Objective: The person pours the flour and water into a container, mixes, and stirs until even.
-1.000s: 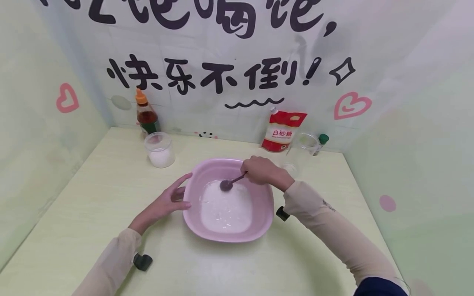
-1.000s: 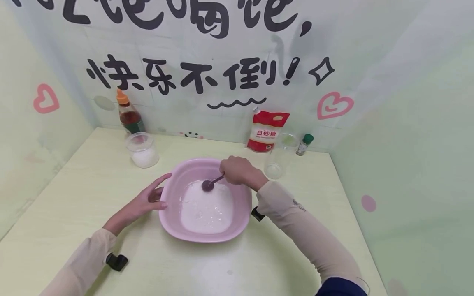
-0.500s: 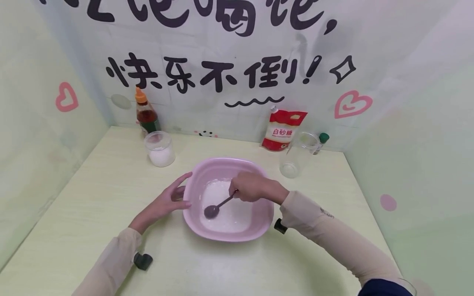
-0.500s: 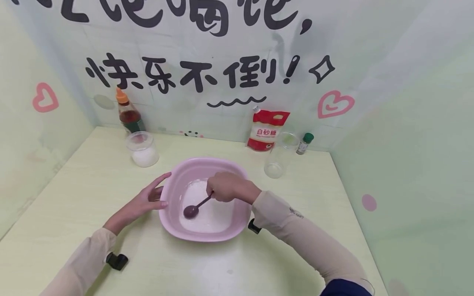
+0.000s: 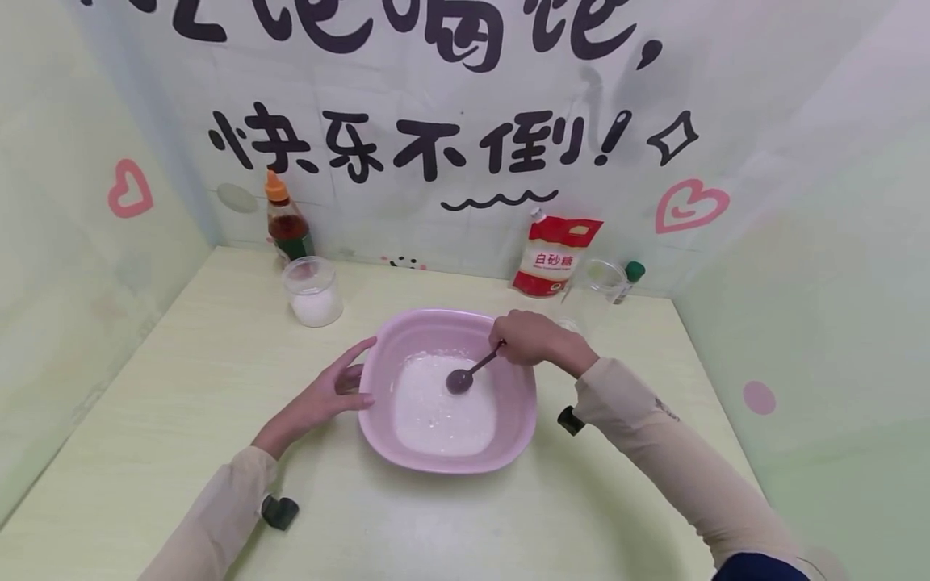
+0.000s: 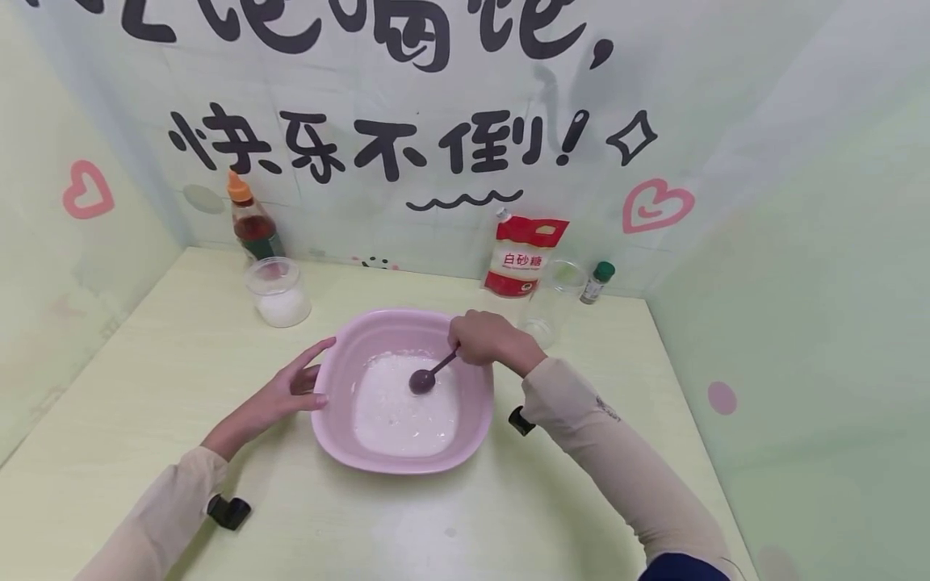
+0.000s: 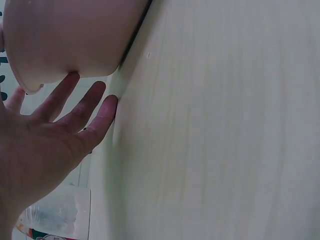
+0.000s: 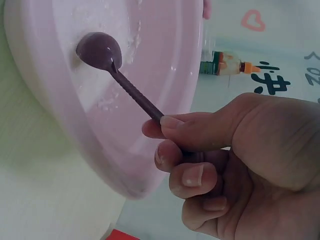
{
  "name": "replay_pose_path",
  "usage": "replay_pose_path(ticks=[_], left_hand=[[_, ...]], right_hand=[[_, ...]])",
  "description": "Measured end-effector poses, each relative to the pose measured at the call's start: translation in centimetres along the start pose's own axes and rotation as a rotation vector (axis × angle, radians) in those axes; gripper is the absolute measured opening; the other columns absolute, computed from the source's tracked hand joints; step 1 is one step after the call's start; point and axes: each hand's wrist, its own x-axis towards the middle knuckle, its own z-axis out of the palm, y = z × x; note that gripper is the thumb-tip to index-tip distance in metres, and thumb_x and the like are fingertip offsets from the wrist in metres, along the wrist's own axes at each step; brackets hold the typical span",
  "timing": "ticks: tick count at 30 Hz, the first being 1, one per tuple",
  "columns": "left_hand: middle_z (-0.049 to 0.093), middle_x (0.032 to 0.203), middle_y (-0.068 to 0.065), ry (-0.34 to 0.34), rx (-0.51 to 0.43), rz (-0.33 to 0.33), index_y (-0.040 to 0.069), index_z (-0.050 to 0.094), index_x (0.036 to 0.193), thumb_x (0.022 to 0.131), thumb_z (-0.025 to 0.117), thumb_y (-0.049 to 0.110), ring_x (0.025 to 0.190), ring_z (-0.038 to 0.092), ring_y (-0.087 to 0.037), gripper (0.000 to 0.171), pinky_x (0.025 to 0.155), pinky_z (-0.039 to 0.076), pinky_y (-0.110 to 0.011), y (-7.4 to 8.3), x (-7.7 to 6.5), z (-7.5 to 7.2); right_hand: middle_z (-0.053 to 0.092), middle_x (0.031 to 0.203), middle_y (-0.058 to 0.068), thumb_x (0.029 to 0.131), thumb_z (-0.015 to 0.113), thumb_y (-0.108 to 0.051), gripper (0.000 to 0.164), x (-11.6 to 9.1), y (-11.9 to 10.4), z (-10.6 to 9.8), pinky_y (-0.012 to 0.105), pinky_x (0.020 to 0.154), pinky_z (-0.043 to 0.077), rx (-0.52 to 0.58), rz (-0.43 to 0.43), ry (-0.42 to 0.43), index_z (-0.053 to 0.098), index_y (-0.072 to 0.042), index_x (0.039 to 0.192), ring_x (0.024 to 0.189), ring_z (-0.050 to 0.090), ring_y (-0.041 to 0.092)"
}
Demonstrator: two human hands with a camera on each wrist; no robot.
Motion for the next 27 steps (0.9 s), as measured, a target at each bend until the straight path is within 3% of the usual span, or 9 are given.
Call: replay_pose_path(ticks=[8, 13, 23, 27], left_hand=[[0.037, 0.155, -0.030, 0.001, -0.018, -0.003, 0.023, 0.016, 0.161, 0.089, 0.074, 0.013, 0.134, 0.047, -0.052, 0.093, 0.100, 0.053, -0.047, 0.0, 0.0, 0.0], [0.037, 0.154, -0.031, -0.005, -0.020, 0.007, 0.023, 0.015, 0.161, 0.089, 0.074, 0.013, 0.133, 0.048, -0.052, 0.094, 0.100, 0.052, -0.048, 0.0, 0.0, 0.0], [0.035, 0.155, -0.032, -0.005, -0.024, 0.004, 0.023, 0.015, 0.161, 0.089, 0.074, 0.014, 0.134, 0.046, -0.053, 0.094, 0.102, 0.050, -0.051, 0.2, 0.0, 0.1], [0.035, 0.155, -0.031, 0.000, -0.020, 0.001, 0.024, 0.015, 0.161, 0.089, 0.073, 0.014, 0.135, 0.046, -0.053, 0.093, 0.102, 0.050, -0.053, 0.1, -0.1, 0.1]], right_hand=[[0.069, 0.082, 0.003, 0.094, 0.063, -0.007, 0.016, 2.3, -1.2, 0.5, 0.030, 0.071, 0.048, -0.020, -0.045, 0.129, 0.078, -0.011, 0.097, 0.078, 0.056, 0.022], [0.069, 0.080, 0.002, 0.096, 0.062, -0.009, 0.016, 3.4, -2.4, 1.6, 0.028, 0.065, 0.045, -0.002, -0.091, 0.164, 0.078, -0.011, 0.098, 0.074, 0.056, 0.020], [0.070, 0.079, -0.004, 0.096, 0.062, -0.011, 0.015, 2.5, -4.8, 2.7, 0.027, 0.067, 0.047, -0.133, -0.332, 0.252, 0.076, -0.018, 0.093, 0.068, 0.055, 0.013], [0.069, 0.076, -0.005, 0.097, 0.063, -0.011, 0.015, 1.4, -5.9, 2.8, 0.020, 0.063, 0.041, -0.124, -0.444, 0.222, 0.076, -0.017, 0.092, 0.064, 0.051, 0.009]])
